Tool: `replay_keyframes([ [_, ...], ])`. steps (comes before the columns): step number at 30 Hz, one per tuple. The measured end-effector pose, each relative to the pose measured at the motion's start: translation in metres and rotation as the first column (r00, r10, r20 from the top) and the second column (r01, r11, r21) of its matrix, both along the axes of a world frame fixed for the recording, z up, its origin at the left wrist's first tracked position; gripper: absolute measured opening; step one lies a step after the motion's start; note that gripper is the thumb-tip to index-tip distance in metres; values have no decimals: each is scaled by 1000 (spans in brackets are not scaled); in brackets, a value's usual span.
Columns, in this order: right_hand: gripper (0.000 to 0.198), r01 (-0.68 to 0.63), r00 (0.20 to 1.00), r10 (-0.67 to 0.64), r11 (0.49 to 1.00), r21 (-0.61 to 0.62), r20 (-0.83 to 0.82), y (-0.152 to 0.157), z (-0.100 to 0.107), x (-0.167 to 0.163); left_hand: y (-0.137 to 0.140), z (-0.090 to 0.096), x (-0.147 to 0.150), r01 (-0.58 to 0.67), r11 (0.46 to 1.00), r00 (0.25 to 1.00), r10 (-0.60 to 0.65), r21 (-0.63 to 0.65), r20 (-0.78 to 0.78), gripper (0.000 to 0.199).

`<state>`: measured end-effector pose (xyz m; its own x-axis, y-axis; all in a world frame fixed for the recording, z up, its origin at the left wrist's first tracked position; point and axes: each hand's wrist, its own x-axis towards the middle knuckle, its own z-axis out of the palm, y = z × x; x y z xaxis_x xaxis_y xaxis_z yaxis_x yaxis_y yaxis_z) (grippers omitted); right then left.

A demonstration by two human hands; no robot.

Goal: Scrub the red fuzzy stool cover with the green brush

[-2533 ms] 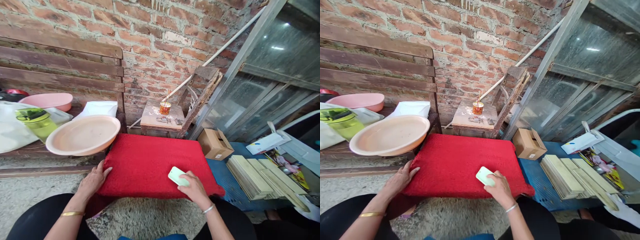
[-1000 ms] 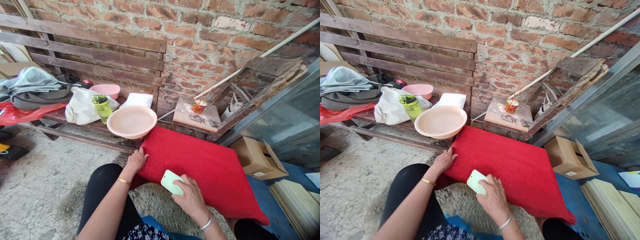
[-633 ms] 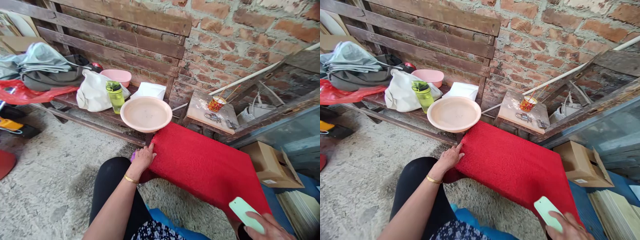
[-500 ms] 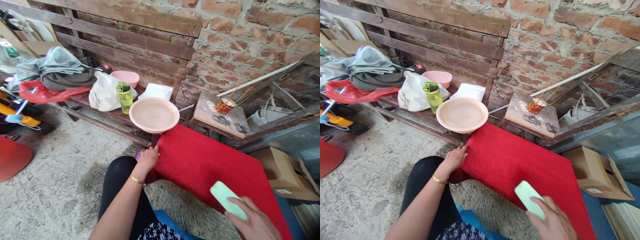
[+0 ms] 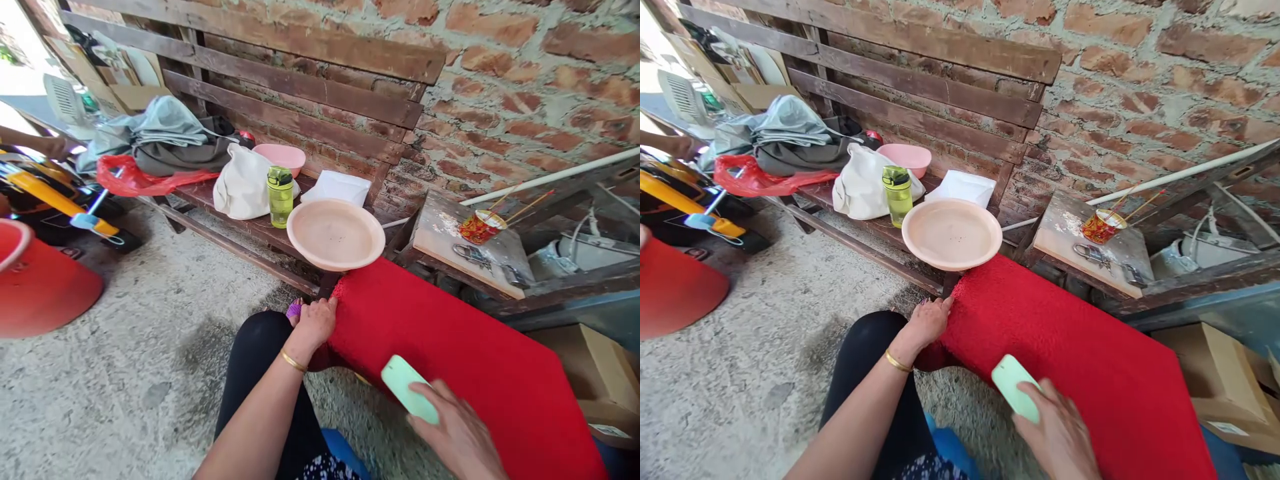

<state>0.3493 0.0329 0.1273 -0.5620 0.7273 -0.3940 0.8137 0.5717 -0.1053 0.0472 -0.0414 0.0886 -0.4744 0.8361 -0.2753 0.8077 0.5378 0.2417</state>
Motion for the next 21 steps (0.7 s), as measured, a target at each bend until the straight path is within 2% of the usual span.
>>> replay_keyframes([
  [2, 43, 82, 995, -83, 996, 28, 49, 10, 2, 39, -1, -2, -1, -8, 1000, 1000, 8, 18, 5, 40],
  [3, 42, 94, 994, -97, 994, 47, 55, 12, 5, 47, -2, -1, -3, -16, 1000, 1000, 15, 20, 9, 38],
  [5, 41, 66, 997, -68, 995, 75, 26, 9, 12, 37, -4, 3, -8, -41, 999, 999, 40, 15, 19, 37],
  [7, 39, -12, 999, 15, 996, 85, -32, -4, 19, -3, -6, 9, -15, -75, 997, 997, 75, 2, 26, 38],
  [11, 34, -207, 966, 221, 972, 112, -136, -38, 21, -109, -8, 22, -24, -118, 992, 993, 119, -52, 18, 39],
  [13, 33, -268, 944, 287, 955, 129, -164, -48, 16, -137, -8, 28, -23, -113, 990, 993, 116, -84, 25, 39],
  [14, 33, -280, 939, 299, 951, 129, -169, -49, 13, -140, -8, 30, -22, -106, 990, 993, 109, -98, 33, 39],
  [15, 34, -278, 940, 296, 953, 122, -168, -47, 9, -135, -7, 32, -20, -96, 989, 994, 101, -108, 38, 39],
  [17, 38, -219, 962, 230, 972, 86, -146, -38, 3, -101, -6, 35, -17, -78, 989, 996, 84, -122, 41, 38],
  [21, 43, 53, 996, -51, 998, 35, -74, -12, -7, 25, -4, 38, -11, -37, 993, 999, 41, -111, 35, 35],
])
